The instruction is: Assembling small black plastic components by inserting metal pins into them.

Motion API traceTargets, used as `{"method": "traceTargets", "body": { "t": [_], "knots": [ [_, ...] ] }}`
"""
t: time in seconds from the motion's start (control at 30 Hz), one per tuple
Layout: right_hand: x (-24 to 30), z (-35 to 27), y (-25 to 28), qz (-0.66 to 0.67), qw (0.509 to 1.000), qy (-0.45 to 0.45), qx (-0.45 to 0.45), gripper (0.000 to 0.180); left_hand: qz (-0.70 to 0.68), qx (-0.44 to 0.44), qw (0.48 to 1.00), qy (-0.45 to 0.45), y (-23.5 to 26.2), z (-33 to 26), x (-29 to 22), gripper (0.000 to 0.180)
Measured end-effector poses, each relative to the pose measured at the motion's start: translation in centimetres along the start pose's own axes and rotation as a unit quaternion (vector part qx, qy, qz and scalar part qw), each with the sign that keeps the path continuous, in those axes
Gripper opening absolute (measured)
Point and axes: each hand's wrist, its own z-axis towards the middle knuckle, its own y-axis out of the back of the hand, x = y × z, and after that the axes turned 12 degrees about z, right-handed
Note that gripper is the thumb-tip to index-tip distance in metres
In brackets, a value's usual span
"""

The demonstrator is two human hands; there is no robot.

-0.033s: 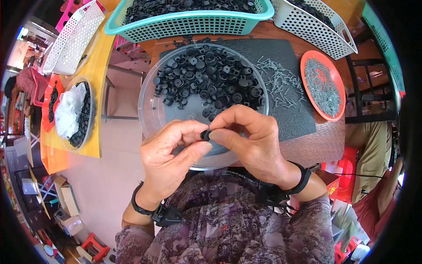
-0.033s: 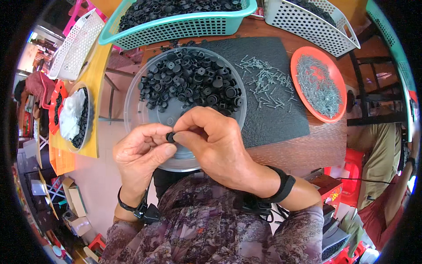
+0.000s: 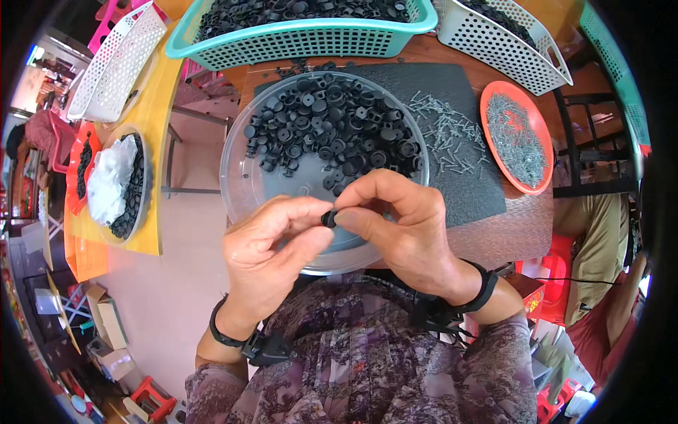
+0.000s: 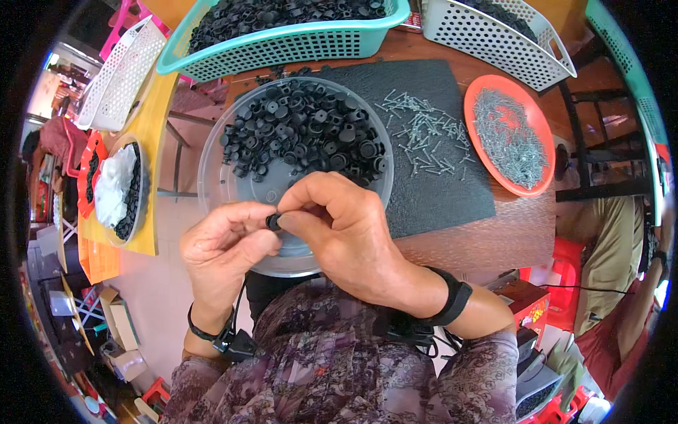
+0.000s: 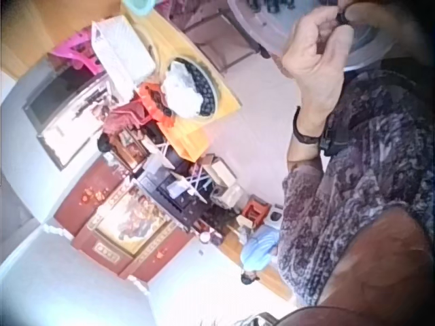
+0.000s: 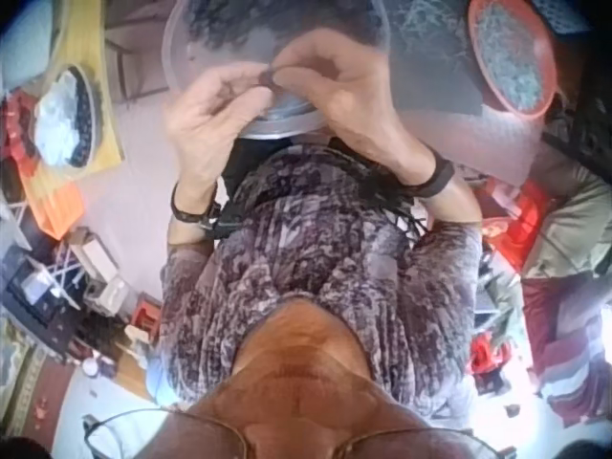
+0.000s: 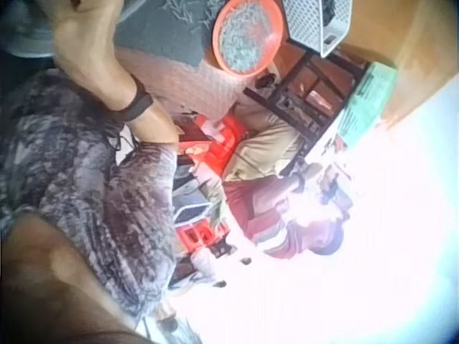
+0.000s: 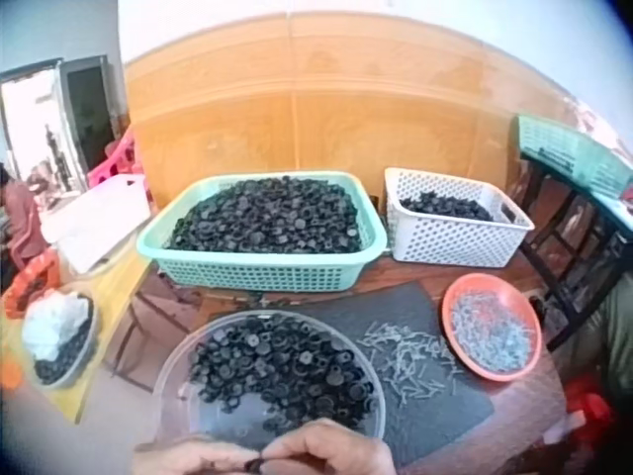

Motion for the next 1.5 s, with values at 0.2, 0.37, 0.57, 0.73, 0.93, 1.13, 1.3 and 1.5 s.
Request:
{"method": "traceTargets", "body": {
  "t": [0.2, 0.37, 0.57, 0.73, 0.93, 1.13, 1.3, 1.5],
  "knots": [
    [-1.0, -0.2, 0.0, -0.095, 0.987, 0.126, -0.004, 0.012, -0.104, 0.018, 0.994, 0.030, -0.4, 0.2, 0.5, 0.021],
    [-1.0, -0.1, 0.6, -0.160, 0.952, 0.261, -0.025, 0.017, -0.125, 0.008, 0.991, 0.048, -0.5, 0.3, 0.6, 0.021],
    [-0.6, -0.3, 7.7, -0.388, 0.865, 0.295, -0.120, 0.019, -0.069, -0.029, 0.996, 0.049, -0.4, 0.2, 0.3, 0.019],
    [-1.0, -1.0, 10.8, -0.486, 0.835, 0.202, -0.158, 0.013, -0.050, -0.032, 0.997, 0.047, -0.5, 0.2, 0.5, 0.020],
    [-1.9, -0.3, 9.6, -0.556, 0.807, 0.146, -0.134, 0.014, -0.056, -0.024, 0.997, 0.042, -0.3, 0.0, 1.0, 0.020],
    [-1.8, -0.3, 9.3, -0.527, 0.823, 0.165, -0.131, 0.009, -0.044, -0.036, 0.997, 0.045, -0.4, 0.0, 1.4, 0.019],
    [-1.1, -0.8, 9.2, -0.484, 0.847, 0.193, -0.106, 0.013, -0.048, -0.031, 0.997, 0.056, -0.3, 0.0, 1.4, 0.022],
    [0.2, -1.3, 8.2, -0.391, 0.899, 0.174, -0.092, 0.017, -0.052, -0.033, 0.997, 0.044, -0.6, 0.4, 1.0, 0.022]
  ]
}}
